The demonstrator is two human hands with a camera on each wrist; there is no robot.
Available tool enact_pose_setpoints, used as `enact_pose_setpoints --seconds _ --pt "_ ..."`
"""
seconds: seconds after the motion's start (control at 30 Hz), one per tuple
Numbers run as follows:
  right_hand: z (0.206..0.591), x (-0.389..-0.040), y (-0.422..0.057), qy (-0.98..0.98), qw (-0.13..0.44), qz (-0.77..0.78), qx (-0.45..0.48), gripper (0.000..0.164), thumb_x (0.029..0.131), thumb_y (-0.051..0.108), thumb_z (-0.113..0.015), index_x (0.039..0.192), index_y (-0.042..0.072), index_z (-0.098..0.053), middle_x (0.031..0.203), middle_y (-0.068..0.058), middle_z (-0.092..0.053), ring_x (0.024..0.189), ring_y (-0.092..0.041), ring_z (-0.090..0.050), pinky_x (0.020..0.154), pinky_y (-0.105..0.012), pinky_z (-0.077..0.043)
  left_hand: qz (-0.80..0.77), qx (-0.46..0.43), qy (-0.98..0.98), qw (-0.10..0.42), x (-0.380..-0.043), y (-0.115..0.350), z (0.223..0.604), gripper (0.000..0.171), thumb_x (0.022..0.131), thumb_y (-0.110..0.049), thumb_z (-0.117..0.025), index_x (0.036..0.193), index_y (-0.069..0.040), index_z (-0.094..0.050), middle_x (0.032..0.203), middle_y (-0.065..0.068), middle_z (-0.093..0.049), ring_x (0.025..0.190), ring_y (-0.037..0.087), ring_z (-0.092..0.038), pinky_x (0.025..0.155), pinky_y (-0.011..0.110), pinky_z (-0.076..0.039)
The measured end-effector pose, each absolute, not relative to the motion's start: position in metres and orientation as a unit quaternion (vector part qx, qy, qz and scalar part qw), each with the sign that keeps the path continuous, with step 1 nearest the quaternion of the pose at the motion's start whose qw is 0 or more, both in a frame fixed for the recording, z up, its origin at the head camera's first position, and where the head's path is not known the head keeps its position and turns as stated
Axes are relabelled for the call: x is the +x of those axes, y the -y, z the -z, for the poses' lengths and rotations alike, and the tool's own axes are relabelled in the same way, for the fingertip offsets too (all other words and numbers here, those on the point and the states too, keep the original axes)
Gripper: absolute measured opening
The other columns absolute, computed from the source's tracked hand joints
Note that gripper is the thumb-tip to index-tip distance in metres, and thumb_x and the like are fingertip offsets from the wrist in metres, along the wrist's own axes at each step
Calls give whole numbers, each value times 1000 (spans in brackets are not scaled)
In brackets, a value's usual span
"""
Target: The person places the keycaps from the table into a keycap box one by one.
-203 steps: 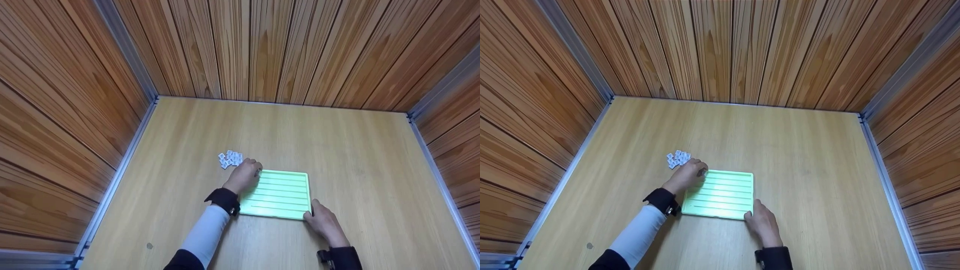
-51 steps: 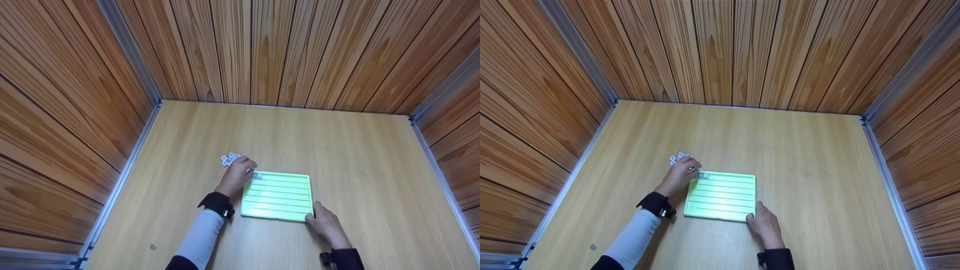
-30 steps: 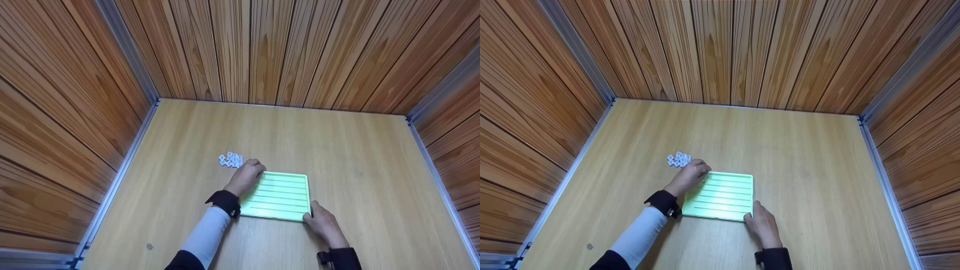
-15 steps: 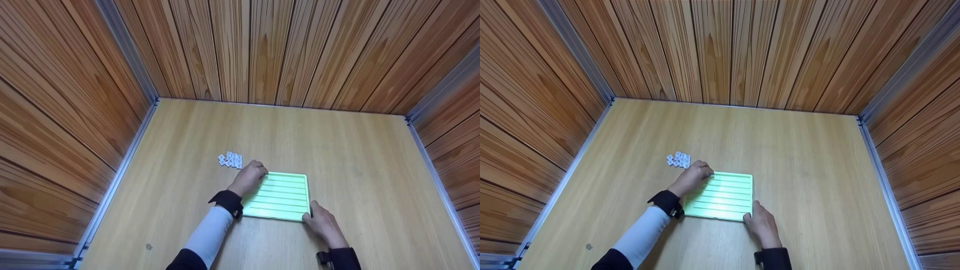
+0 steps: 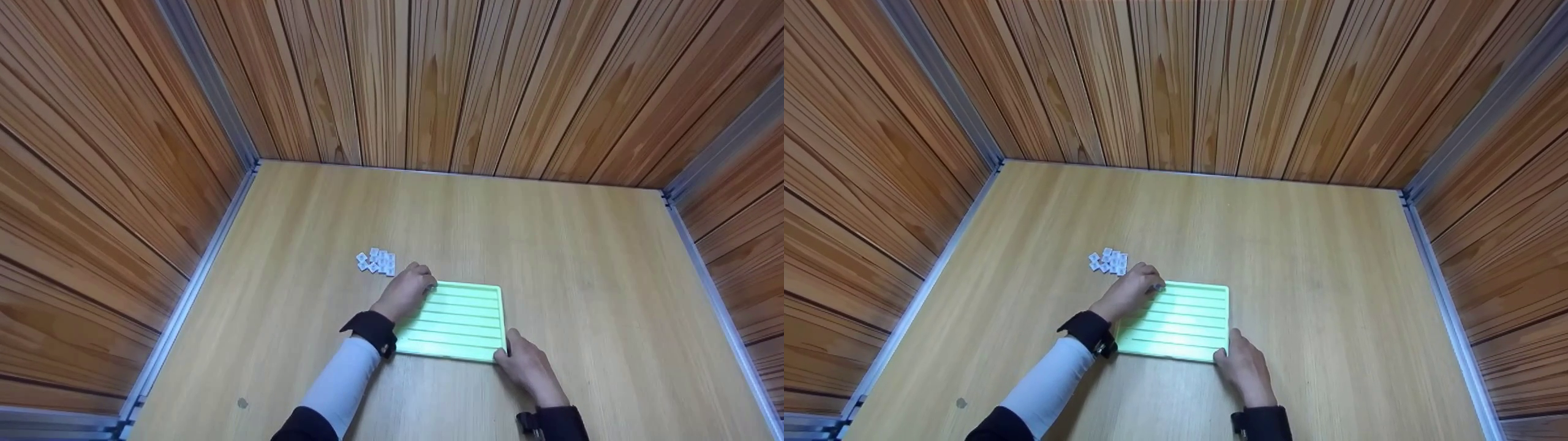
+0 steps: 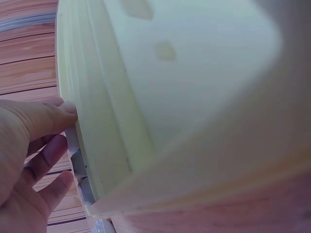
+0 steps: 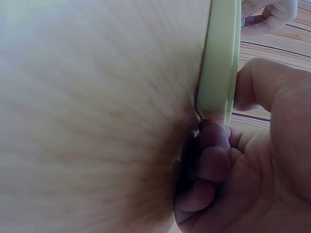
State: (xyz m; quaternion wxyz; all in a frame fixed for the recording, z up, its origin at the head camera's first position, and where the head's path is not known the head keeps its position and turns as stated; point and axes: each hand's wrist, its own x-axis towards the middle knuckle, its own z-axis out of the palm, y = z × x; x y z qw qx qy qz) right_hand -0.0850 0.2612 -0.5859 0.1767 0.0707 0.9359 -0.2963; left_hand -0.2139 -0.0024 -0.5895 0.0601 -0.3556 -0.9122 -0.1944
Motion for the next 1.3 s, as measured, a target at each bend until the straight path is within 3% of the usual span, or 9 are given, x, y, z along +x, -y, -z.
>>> enact_pose_setpoints --seconds 0.73,1.3 --pt "586 -86 -261 -936 171 301 59 16 90 16 -58 91 8 -44 76 -4 -41 67 -21 -42 58 -32 -31 210 -344 915 22 -211 6 588 28 89 9 -62 107 -7 -76 109 4 -68 104 19 -60 90 24 -50" --pt "588 -84 -262 -934 168 311 62 13 90 14 -56 91 8 -45 76 -3 -42 66 -20 -42 57 -31 -31 188 -354 916 28 -211 6 586 24 91 5 -65 106 -9 -76 109 4 -69 103 19 -61 88 25 -50"
